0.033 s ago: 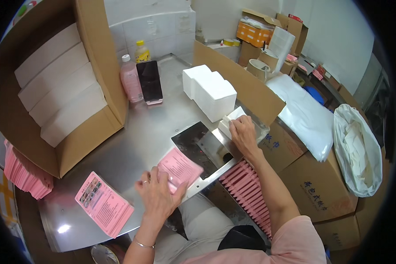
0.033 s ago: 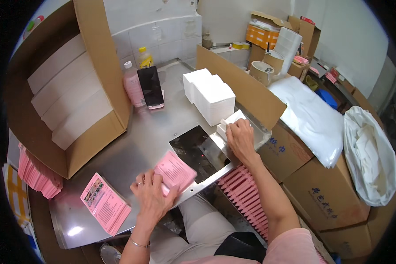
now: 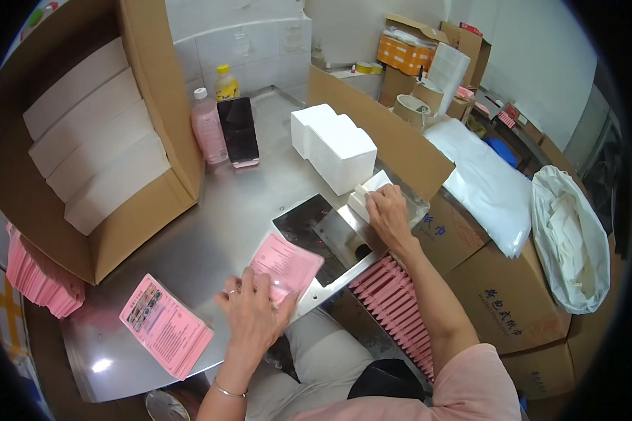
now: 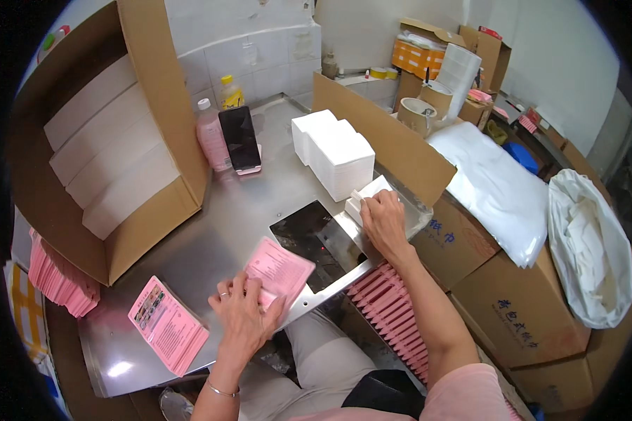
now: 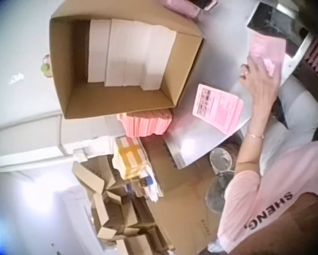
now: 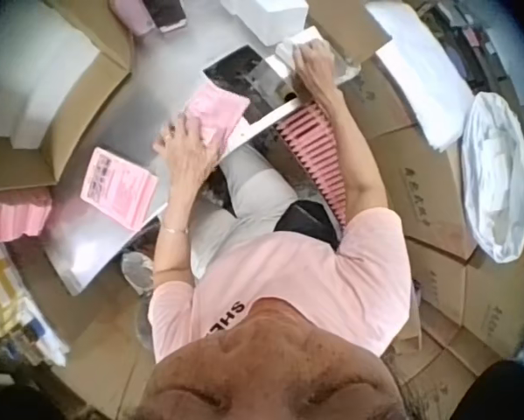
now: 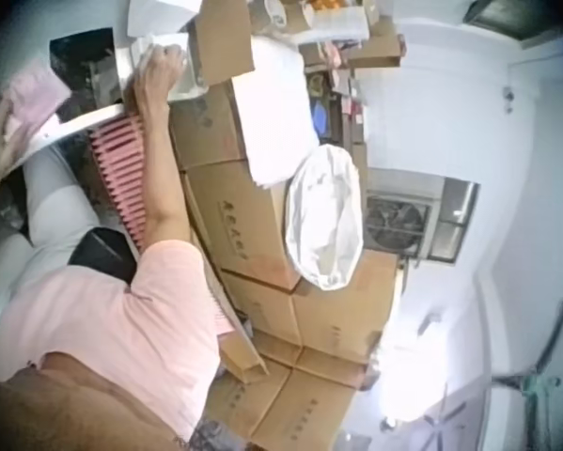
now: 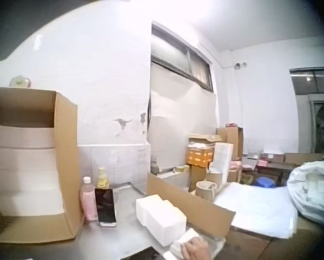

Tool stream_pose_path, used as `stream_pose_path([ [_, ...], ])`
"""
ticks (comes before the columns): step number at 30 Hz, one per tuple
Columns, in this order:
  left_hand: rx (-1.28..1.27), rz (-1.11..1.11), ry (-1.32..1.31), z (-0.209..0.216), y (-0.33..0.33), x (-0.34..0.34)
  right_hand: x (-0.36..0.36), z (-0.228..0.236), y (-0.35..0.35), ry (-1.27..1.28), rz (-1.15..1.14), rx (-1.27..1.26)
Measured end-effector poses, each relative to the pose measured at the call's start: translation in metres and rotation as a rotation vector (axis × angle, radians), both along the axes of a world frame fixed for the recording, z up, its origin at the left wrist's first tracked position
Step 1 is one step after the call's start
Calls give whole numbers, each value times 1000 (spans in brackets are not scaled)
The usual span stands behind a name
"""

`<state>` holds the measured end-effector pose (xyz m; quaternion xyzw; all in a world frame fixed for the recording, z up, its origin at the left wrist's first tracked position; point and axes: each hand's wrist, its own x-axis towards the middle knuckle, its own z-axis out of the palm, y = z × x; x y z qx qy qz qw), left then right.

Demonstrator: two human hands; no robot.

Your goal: Packing pink paper packets into small white boxes and larger cardboard boxes.

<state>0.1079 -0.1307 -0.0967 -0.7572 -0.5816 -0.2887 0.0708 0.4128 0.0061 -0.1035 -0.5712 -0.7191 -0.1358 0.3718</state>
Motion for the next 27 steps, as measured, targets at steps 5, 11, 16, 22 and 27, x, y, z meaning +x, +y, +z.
stream_pose_path([
  [5, 0, -9, 23, 1, -4, 6, 5, 2, -1, 28, 39, -45],
  [11, -126, -134, 15, -7, 1, -1, -10, 7, -13, -20, 124, 155],
  [16, -208, -121, -52, 13, -8, -28, -129, 9, -127, -237, 939, -74],
  [22, -222, -224, -215, 16, -3, 5, -156, -23, -41, -304, 550, -177],
  [27, -332, -149, -156, 18, -32, -39, -116, -47, -13, 91, 451, -454],
])
